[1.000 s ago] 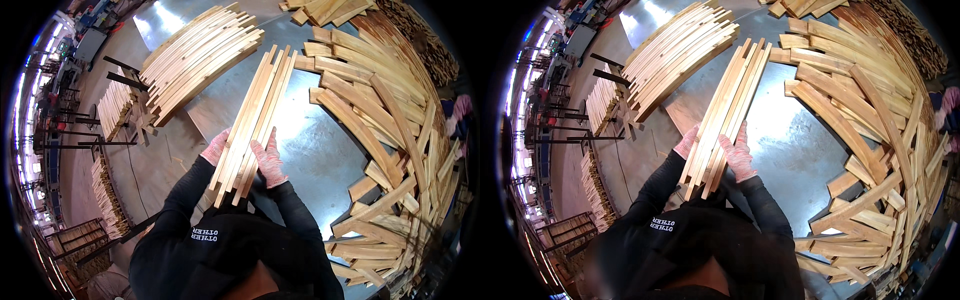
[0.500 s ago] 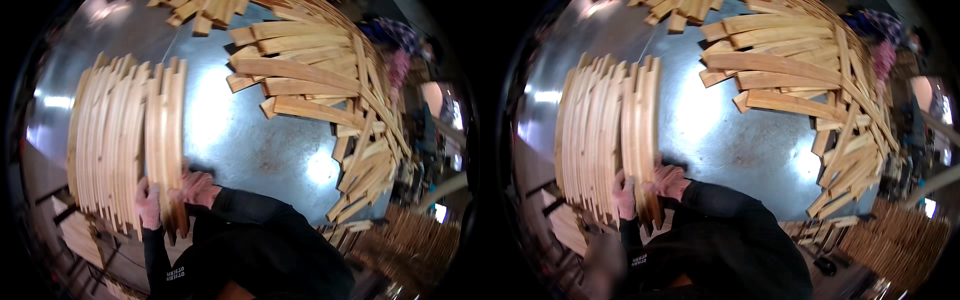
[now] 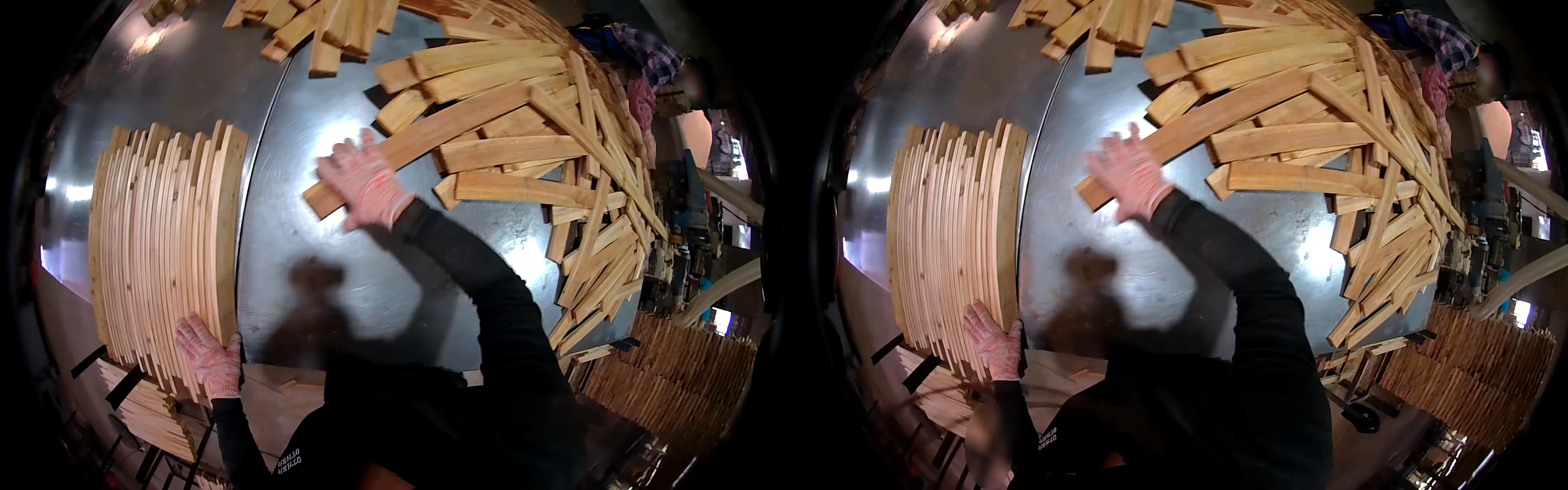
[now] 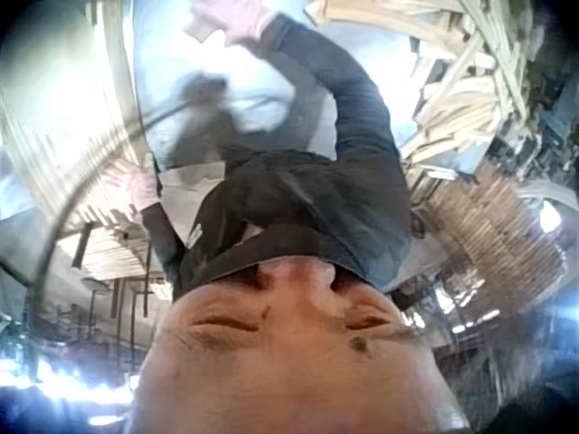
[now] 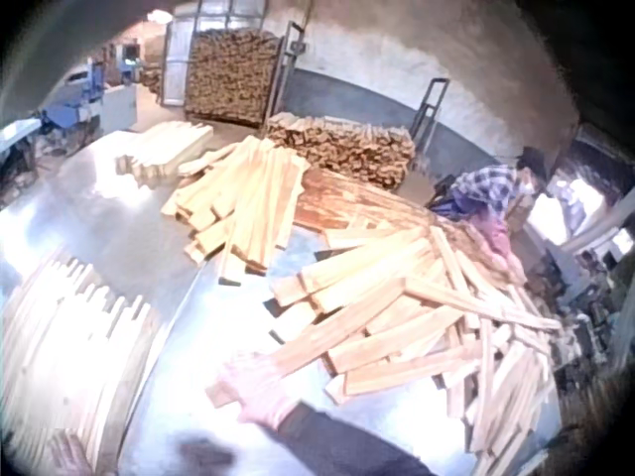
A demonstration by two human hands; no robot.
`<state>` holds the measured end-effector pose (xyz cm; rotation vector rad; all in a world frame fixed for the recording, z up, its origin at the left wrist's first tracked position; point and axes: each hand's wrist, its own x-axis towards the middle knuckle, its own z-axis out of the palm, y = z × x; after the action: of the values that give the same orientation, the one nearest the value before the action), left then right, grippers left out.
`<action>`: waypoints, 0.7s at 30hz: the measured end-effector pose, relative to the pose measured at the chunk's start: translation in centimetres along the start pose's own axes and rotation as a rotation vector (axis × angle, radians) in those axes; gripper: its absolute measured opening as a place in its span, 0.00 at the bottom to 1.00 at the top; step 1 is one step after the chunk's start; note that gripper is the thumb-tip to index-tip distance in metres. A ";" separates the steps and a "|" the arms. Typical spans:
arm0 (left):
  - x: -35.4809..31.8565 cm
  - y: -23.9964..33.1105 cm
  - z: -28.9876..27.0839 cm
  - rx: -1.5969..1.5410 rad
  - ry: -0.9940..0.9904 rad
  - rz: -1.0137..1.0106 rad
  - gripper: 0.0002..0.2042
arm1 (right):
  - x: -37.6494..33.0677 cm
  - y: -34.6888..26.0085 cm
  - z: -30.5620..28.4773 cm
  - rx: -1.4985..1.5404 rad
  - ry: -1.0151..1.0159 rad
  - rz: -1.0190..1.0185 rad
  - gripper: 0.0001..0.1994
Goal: The person repeatedly picks up thin wooden planks from a large pile on the floor and stacks them neatly on a metal rack. The person wears gloves and handles the planks one by one or in small groups, aligning them before placing them on the rack.
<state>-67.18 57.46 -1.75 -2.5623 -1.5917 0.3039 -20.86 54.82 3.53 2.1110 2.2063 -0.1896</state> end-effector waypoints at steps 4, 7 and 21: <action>1.8 8.2 -6.8 -0.391 0.234 0.052 0.55 | -3.2 3.2 5.5 -0.033 0.020 -0.227 0.20; 1.8 20.3 -9.8 -1.010 -0.147 0.440 0.44 | -9.6 -3.3 6.8 0.077 -0.078 -0.360 0.06; -15.7 48.8 -11.8 -1.905 -0.818 -0.312 0.18 | -29.0 48.7 1.2 0.007 0.056 0.806 0.42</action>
<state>-28.61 21.80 1.85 -3.0350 -3.9116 -0.7078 29.04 28.04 4.92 2.8135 1.2050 -0.0750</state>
